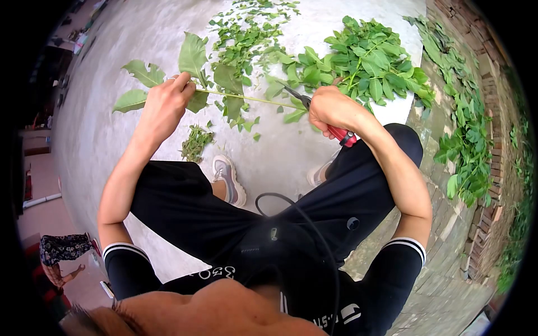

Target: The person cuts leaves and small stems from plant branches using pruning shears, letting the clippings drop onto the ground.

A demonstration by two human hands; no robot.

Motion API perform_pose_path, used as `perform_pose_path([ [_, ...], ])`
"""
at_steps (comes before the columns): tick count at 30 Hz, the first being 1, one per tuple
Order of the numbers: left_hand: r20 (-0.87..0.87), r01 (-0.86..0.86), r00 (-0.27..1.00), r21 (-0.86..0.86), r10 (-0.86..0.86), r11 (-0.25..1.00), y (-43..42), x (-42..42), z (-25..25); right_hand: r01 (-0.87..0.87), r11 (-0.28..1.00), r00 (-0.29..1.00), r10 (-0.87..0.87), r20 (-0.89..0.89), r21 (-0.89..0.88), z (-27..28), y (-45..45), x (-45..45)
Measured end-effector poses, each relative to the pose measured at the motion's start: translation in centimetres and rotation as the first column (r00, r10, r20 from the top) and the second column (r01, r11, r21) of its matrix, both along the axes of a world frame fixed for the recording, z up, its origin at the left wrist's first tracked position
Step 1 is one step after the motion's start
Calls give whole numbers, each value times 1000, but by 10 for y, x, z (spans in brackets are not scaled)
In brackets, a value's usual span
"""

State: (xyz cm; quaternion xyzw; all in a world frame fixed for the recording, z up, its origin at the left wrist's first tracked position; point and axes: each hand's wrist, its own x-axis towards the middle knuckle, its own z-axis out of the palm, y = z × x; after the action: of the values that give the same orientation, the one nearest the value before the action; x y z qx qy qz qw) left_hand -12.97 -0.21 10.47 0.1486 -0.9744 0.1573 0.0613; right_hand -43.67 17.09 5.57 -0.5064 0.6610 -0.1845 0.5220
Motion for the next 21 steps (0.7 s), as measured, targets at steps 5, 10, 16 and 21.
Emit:
perform_pose_path([
  [5, 18, -9, 1000, 27, 8, 1000, -4, 1, -2, 175, 982, 984, -173, -38, 71, 8, 5, 9],
  [10, 16, -73, 997, 39, 73, 997, -11, 4, -3, 374, 927, 922, -375, 94, 30, -1, 0, -4],
  [16, -15, -111, 994, 34, 112, 993, -16, 7, 0, 64, 998, 986, -65, -152, -11, 4, 0, -1],
  [21, 4, -81, 997, 35, 80, 996, -8, 6, 1, -182, 979, 953, 151, -264, -97, 2, 0, 7],
])
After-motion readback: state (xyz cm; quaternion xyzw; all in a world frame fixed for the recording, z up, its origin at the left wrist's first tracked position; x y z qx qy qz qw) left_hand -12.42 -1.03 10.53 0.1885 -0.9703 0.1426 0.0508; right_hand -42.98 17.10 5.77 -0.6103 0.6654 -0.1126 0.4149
